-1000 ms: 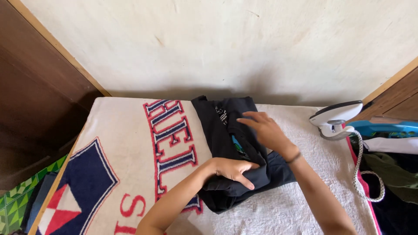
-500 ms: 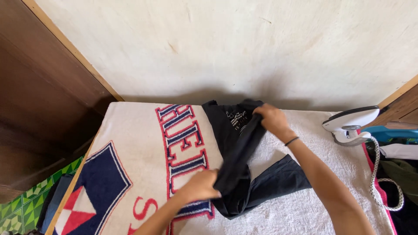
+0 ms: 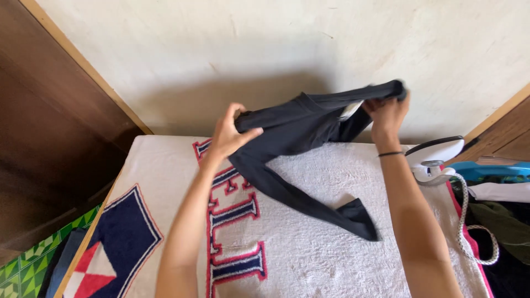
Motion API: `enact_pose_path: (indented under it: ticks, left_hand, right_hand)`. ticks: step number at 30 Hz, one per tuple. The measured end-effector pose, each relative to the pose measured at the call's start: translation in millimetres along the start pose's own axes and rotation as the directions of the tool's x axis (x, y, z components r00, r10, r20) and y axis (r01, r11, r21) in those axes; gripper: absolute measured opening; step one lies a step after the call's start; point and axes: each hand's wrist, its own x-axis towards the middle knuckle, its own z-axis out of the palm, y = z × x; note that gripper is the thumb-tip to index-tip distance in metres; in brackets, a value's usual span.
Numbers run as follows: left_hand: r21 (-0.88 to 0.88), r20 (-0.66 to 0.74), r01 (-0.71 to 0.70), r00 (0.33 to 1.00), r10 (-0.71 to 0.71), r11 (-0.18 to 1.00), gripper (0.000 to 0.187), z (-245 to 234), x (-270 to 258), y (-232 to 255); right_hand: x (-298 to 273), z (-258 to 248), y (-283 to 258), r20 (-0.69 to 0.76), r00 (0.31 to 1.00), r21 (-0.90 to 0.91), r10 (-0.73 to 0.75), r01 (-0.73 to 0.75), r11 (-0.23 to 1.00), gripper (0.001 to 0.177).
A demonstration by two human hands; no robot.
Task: Ironing a black shirt on a flat surface.
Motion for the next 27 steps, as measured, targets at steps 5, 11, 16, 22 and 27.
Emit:
enact_pose_path:
  ticks: [5,11,16,22,27]
  left_hand:
    - [0.952,0.139,-0.201,0.956,0.258,0.232,0.041,-35.8,53.1,42.8]
    - [0.781,-0.146,-0.085,0.939,0.313,0.619,0.043,-58.8,52.4,54.8]
    - [0.032,-0.172,-0.101,0.979,0.105,0.994,0.059,-41.9,46.3,-25.6]
    - [0.122,-0.146,-0.312,0.933,0.328,0.942,0.082,-30.0,45.7,-45.0]
    - [0.8,0.07,-0.502,0.624,0.779,0.33,0.086,-29.3,7.7,-6.7]
  right_hand:
    - [7.5,-8.9,-20.8,-0.01,0.987,0.173,-0.163,0.163,0.971,0.013]
    - [-26.2,-8.6,-14.4,0.167,0.626,-0.575,-0.762,0.689,0.44,0.066]
    - [-18.0,6.6,4.3,0.254,0.696,-0.623,-0.671,0.649,0.437,0.085]
    - [-23.6,8.7,-14.0,0.088,0.638,-0.631,-0.765,0.63,0.453,0.091]
    - [-2.3,-55.0,19.5,-0.057,0.562,-0.475,-0.825,0.712,0.517,0.081]
